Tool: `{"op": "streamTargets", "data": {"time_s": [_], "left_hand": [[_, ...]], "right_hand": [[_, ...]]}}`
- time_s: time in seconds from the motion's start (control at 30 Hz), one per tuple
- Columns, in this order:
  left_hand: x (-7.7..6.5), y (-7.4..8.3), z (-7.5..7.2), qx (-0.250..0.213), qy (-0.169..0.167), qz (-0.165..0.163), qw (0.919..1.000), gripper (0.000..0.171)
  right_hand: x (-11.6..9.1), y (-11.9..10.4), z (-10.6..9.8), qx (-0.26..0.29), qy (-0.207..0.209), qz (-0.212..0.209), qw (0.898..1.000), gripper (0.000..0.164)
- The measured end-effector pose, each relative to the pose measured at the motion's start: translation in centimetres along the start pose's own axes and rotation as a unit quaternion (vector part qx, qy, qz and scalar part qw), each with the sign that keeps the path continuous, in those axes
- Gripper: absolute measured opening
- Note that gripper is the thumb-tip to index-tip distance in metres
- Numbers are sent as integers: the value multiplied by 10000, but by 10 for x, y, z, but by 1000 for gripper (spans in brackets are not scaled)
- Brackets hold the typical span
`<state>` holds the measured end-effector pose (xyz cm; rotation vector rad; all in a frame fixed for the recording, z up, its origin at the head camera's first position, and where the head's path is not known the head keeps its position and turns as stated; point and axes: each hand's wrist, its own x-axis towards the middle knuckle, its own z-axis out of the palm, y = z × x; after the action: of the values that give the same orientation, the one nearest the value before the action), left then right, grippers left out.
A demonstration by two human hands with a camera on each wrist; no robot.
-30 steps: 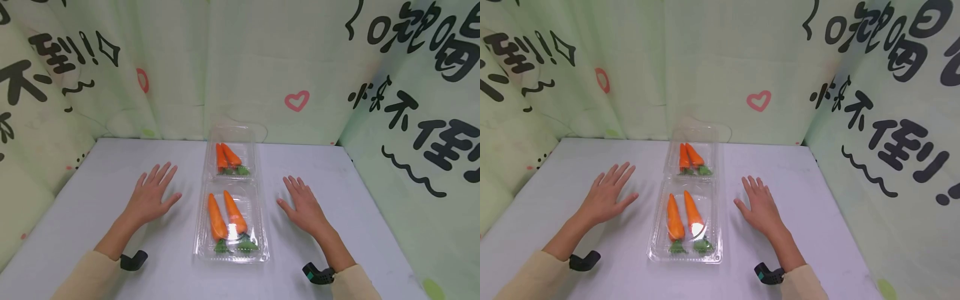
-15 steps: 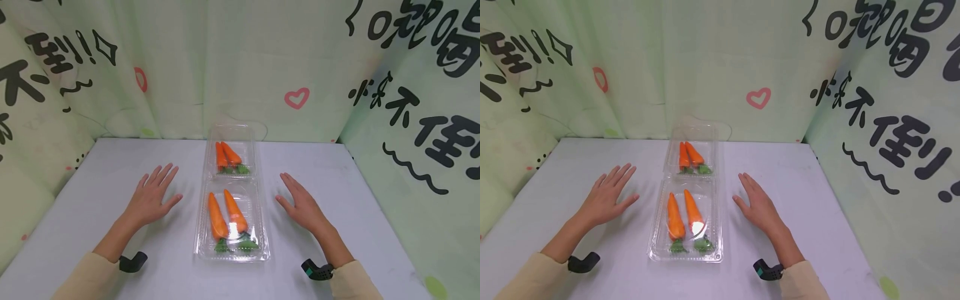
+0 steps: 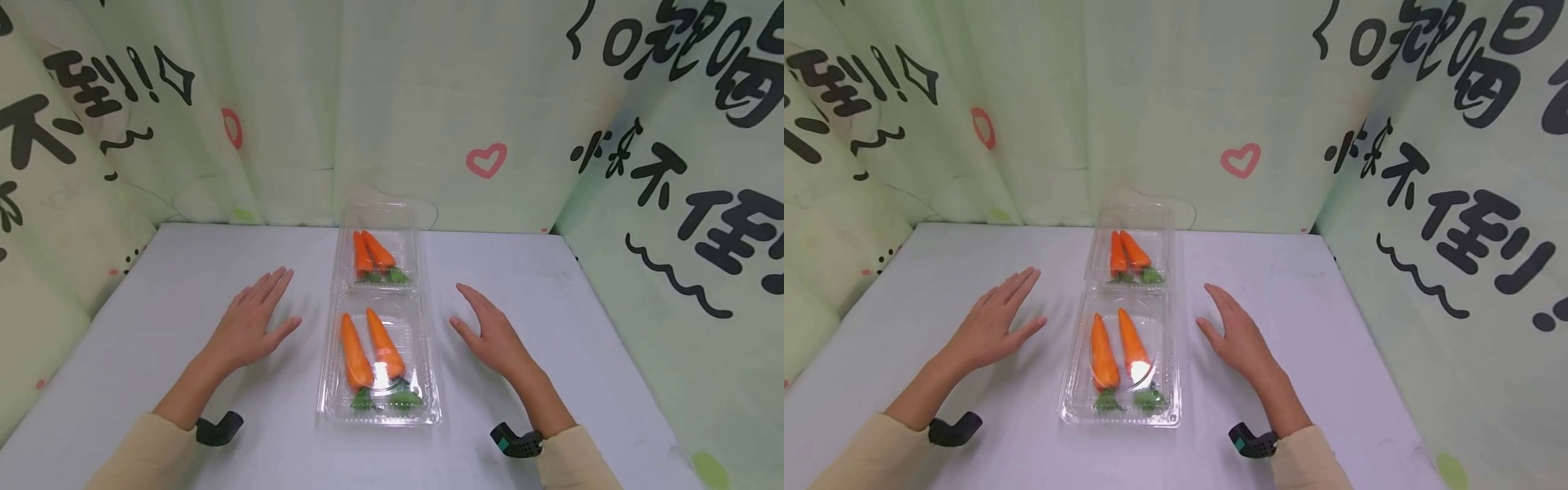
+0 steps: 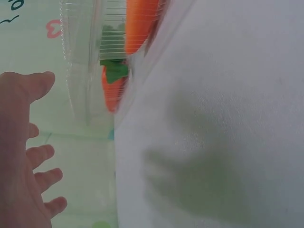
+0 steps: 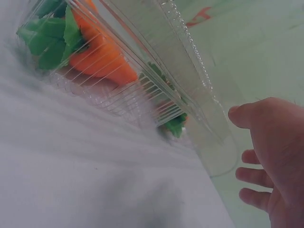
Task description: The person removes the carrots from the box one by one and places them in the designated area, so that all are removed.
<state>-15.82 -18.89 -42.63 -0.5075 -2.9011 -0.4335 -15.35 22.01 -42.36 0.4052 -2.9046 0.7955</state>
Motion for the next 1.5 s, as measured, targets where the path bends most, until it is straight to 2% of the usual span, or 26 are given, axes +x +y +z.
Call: {"op": "streamTargets", "data": {"time_s": [0.27, 0.5, 0.63, 1.0, 1.5], "left_hand": [[3, 3, -7, -749, -228, -29, 9969, 80], [4, 4, -7, -1479, -519, -308, 9872, 81], [2, 6, -6, -1732, -573, -434, 9823, 81], [2, 12, -2, -2132, -514, -433, 9747, 79], [4, 20, 4, -2477, -486, -361, 9670, 76]], "right_hand": [[1, 2, 0, 347, 153, -247, 9990, 59], [2, 5, 4, 572, 195, -356, 9975, 56], [3, 5, 7, 787, 241, -388, 9959, 55], [6, 1, 13, 1344, 286, -367, 9898, 51], [7, -6, 18, 1418, 224, -310, 9892, 51]]}}
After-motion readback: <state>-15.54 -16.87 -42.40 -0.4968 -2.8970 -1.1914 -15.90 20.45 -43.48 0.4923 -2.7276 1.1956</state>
